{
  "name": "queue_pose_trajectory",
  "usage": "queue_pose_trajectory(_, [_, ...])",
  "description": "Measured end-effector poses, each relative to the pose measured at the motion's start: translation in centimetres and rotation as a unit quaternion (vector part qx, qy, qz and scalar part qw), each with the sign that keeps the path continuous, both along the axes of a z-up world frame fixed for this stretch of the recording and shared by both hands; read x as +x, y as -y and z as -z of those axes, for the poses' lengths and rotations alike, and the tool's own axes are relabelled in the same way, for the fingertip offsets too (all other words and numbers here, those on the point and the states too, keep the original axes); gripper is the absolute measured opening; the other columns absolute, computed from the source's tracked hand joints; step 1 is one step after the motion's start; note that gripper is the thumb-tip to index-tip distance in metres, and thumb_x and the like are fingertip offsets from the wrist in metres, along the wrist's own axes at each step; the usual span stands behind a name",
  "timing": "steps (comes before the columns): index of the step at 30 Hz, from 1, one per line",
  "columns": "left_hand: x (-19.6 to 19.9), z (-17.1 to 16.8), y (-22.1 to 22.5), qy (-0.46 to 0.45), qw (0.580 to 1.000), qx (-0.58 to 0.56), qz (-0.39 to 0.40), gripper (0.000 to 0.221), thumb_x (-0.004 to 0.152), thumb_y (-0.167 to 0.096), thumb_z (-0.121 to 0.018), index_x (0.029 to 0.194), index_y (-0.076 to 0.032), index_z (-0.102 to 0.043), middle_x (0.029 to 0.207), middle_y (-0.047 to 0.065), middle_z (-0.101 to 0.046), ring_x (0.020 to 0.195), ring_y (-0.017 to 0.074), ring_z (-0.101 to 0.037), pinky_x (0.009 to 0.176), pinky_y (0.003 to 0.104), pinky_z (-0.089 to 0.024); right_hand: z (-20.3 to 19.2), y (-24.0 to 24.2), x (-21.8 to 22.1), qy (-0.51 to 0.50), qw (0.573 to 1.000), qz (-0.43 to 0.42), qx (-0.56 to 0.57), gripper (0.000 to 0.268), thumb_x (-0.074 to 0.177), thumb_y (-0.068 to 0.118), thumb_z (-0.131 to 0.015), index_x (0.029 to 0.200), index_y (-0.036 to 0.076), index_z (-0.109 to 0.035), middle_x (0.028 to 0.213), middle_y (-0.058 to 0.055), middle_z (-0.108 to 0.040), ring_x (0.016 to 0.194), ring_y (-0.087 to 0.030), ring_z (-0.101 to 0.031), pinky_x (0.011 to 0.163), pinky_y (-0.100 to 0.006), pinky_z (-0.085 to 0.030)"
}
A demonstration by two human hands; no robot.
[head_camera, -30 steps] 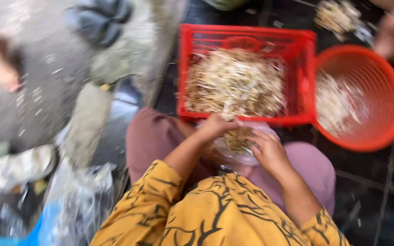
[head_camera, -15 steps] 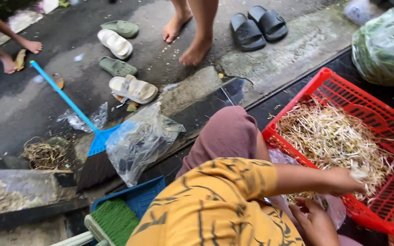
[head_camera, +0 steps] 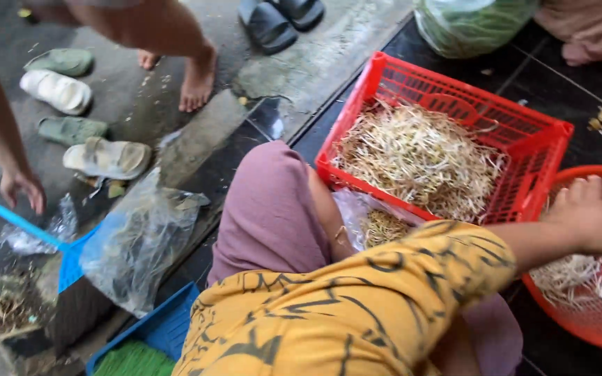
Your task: A person sits on the floor sorting bean sprouts from a red plastic crate into a plastic bag and a red basket.
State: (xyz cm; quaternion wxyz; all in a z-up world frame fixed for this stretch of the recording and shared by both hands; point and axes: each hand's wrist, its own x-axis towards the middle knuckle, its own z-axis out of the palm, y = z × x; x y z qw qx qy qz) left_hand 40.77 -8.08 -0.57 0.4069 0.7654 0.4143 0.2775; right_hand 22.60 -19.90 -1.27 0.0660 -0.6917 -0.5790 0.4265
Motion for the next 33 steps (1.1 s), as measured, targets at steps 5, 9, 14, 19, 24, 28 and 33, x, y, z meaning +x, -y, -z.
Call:
queue_pose_trajectory(5, [-13.3,-5.8,-3.2,0.121,0.992,-0.040,-0.006,0.056,0.074,-0.048,-0.052,0.100,0.000,-0.068,0.097,0.019,-0.074,0.087,0.0351,-0.071,0.082,0.046,-0.058,1.8,1.9,-1.4,-0.031,0.999,-0.023,0.017,0.043,0.079,0.016,-0.071,0.122,0.009,-0.070,0.122,-0.011,-0.076,0.102,-0.032,-0.073,0.087,-0.038,-0.055])
queue_pose_trajectory(9, [-24.4,-0.7,-10.1,0.190,0.980,-0.033,-0.048,0.048,0.083,-0.012,-0.072,0.130,-0.003,-0.066,0.123,0.025,-0.070,0.124,0.0480,-0.062,0.111,0.053,-0.049,0.6,2.0,-2.7,-0.051,0.997,-0.019,0.062,0.034,0.088,0.040,-0.073,0.115,0.019,-0.078,0.101,-0.011,-0.079,0.096,-0.033,-0.076,0.084,-0.045,-0.060])
queue_pose_trajectory(14, [-34.8,8.4,-18.2,-0.165,0.981,0.027,-0.104,0.041,0.082,-0.011,-0.060,0.119,-0.027,-0.071,0.118,0.005,-0.071,0.109,0.0371,-0.068,0.093,0.051,-0.057,0.5,1.3,-2.9,-0.093,0.991,-0.015,0.099,0.032,0.088,0.028,-0.074,0.114,0.012,-0.076,0.097,-0.015,-0.077,0.087,-0.034,-0.077,0.074,-0.045,-0.061])
queue_pose_trajectory(19, [-36.9,6.1,-15.4,-0.241,0.960,0.138,0.040,0.036,0.078,-0.027,-0.069,0.114,-0.033,-0.071,0.118,-0.006,-0.068,0.107,0.0320,-0.064,0.087,0.049,-0.055,-0.2,0.8,-3.0,-0.095,0.990,0.001,0.100,0.030,0.086,0.027,-0.075,0.112,0.010,-0.077,0.095,-0.014,-0.077,0.086,-0.032,-0.077,0.072,-0.044,-0.061])
queue_pose_trajectory(24, [-38.0,3.0,-13.2,-0.419,0.855,0.299,0.059,0.014,0.083,-0.033,-0.069,0.089,-0.027,-0.081,0.089,0.000,-0.076,0.105,0.0311,-0.061,0.100,0.059,-0.033,-0.3,0.6,-2.6,-0.114,0.991,-0.007,0.071,0.030,0.089,0.026,-0.071,0.114,0.009,-0.074,0.099,-0.017,-0.076,0.091,-0.036,-0.075,0.077,-0.046,-0.060])
queue_pose_trajectory(28, [-41.4,7.1,-14.4,-0.489,0.842,0.227,0.033,0.015,0.085,-0.022,-0.067,0.082,-0.020,-0.082,0.081,0.002,-0.077,0.106,0.0364,-0.062,0.108,0.067,-0.021,-0.5,0.7,-2.6,-0.121,0.991,0.000,0.063,0.030,0.090,0.026,-0.072,0.113,0.008,-0.074,0.098,-0.018,-0.076,0.090,-0.038,-0.075,0.076,-0.046,-0.060])
queue_pose_trajectory(33, [-41.3,1.7,-15.5,-0.443,0.879,0.167,0.049,0.020,0.083,-0.017,-0.062,0.076,-0.004,-0.076,0.079,0.020,-0.070,0.077,0.0410,-0.054,0.097,0.076,-0.030,-0.5,0.1,-3.0,-0.115,0.992,-0.003,0.060,0.028,0.088,0.026,-0.073,0.111,0.009,-0.075,0.096,-0.017,-0.076,0.091,-0.038,-0.075,0.076,-0.046,-0.060])
